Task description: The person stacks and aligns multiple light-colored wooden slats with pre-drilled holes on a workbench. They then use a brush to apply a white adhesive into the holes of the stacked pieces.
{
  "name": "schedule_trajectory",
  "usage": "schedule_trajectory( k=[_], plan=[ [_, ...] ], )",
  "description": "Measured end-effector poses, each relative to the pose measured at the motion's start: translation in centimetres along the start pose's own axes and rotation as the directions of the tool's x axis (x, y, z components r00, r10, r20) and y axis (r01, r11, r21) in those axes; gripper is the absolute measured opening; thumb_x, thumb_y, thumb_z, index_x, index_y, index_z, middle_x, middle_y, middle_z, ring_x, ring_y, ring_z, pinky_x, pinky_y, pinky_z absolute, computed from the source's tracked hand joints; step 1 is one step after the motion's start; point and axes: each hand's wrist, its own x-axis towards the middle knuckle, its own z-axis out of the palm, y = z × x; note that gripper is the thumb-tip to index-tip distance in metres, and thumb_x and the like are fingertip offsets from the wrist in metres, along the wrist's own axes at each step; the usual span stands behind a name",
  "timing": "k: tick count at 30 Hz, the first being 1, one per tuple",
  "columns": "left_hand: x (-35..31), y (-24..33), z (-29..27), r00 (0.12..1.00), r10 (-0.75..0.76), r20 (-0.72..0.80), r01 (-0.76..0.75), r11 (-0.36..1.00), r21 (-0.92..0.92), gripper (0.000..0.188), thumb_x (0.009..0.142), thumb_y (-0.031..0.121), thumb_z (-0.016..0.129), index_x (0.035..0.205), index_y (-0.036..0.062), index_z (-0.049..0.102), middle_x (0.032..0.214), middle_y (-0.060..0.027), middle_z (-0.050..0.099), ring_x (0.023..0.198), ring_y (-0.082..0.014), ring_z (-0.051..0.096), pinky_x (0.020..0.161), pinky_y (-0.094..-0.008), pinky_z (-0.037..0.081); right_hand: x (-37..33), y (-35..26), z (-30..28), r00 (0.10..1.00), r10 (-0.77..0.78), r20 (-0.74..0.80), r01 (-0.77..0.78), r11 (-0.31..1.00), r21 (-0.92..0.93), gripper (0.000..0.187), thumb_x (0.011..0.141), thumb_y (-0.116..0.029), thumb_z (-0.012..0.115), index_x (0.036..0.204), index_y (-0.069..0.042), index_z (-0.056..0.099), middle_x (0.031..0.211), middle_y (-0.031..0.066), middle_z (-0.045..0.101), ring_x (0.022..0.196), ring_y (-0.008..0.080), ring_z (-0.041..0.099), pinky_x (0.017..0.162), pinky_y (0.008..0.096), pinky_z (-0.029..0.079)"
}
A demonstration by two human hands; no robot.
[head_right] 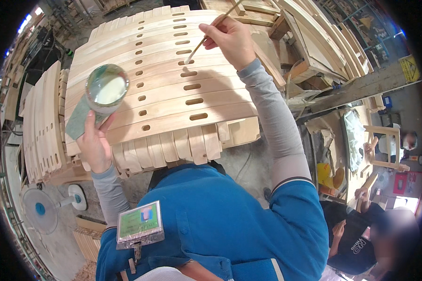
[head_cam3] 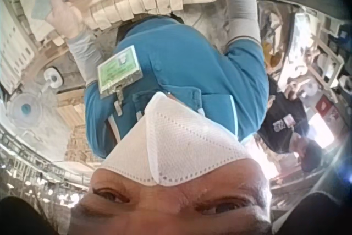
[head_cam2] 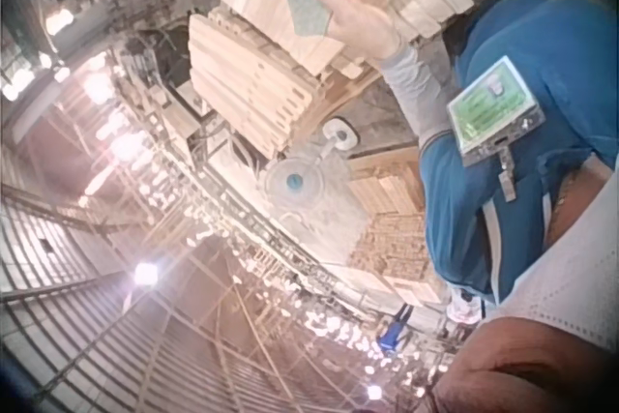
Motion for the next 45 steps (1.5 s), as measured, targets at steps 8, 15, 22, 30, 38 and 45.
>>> schedule_trajectory(
  k=[8, 15, 22, 30, 38, 45],
  plan=[
    [0.9, 0.8, -1.5, 0.998, 0.024, -0.065, -0.02, 0.999, 0.05, 0.028, 0.087, 0.007, 0.049, 0.114, -0.0025, 0.047, 0.114, -0.0117, 0.052, 0.096, -0.0235, 0.057, 0.077, -0.0406, 0.054, 1.0, 3.0, 3.9, 0.992, -0.064, 0.108, 0.092, 0.956, -0.277, 0.02, 0.079, -0.02, 0.065, 0.08, -0.001, 0.058, 0.062, 0.007, 0.06, 0.054, 0.0142, 0.059, 0.05, 0.0267, 0.048],
    [0.3, 0.5, -0.9, 0.998, 0.018, -0.059, -0.017, 1.0, 0.02, 0.029, 0.088, 0.007, 0.048, 0.115, -0.0022, 0.046, 0.114, -0.0116, 0.052, 0.097, -0.0225, 0.056, 0.076, -0.0402, 0.054, 0.9, 0.4, 4.9, 0.968, -0.209, 0.14, 0.25, 0.751, -0.612, 0.023, 0.081, -0.022, 0.059, 0.074, -0.001, 0.053, 0.062, 0.0147, 0.058, 0.057, 0.03, 0.059, 0.054, 0.0387, 0.046],
    [0.4, 0.3, -0.4, 0.999, 0.017, -0.029, -0.016, 0.999, 0.035, 0.028, 0.088, 0.006, 0.047, 0.115, -0.0024, 0.046, 0.111, -0.0115, 0.052, 0.095, -0.0201, 0.056, 0.073, -0.0382, 0.056, 1.1, 0.4, 2.8, 0.998, -0.049, 0.046, 0.067, 0.776, -0.627, 0.022, 0.079, -0.022, 0.062, 0.075, -0.002, 0.054, 0.058, 0.0121, 0.057, 0.055, 0.028, 0.058, 0.054, 0.0361, 0.046],
    [0.3, -1.2, 1.7, 0.995, -0.059, 0.081, 0.052, 0.995, 0.087, 0.028, 0.089, 0.008, 0.046, 0.115, -0.0037, 0.046, 0.109, -0.0116, 0.053, 0.093, -0.0195, 0.057, 0.072, -0.036, 0.056, 1.1, 0.6, 3.1, 0.99, -0.121, 0.077, 0.143, 0.843, -0.518, 0.019, 0.082, -0.017, 0.062, 0.081, 0.002, 0.058, 0.063, 0.007, 0.061, 0.057, 0.0096, 0.059, 0.053, 0.0212, 0.047],
    [0.2, -0.9, 3.2, 0.982, -0.108, 0.153, 0.083, 0.984, 0.159, 0.031, 0.09, 0.008, 0.045, 0.118, -0.0057, 0.044, 0.108, -0.0128, 0.053, 0.093, -0.0188, 0.057, 0.072, -0.0326, 0.057, -2.2, -5.5, 0.0, 0.97, -0.153, 0.19, 0.143, 0.988, 0.065, 0.011, 0.084, -0.005, 0.057, 0.087, 0.006, 0.056, 0.082, 0.0139, 0.063, 0.073, 0.0178, 0.063, 0.067, 0.0268, 0.054],
    [0.0, -0.1, 5.3, 0.973, -0.076, 0.217, 0.048, 0.99, 0.13, 0.029, 0.09, 0.008, 0.044, 0.115, -0.0064, 0.046, 0.107, -0.0129, 0.054, 0.091, -0.0187, 0.058, 0.071, -0.0318, 0.057, -3.7, -4.2, 3.1, 0.971, -0.167, 0.173, 0.154, 0.984, 0.087, 0.014, 0.081, -0.008, 0.063, 0.082, 0.004, 0.056, 0.071, 0.0078, 0.062, 0.068, 0.0111, 0.062, 0.062, 0.0212, 0.053]
  ],
)
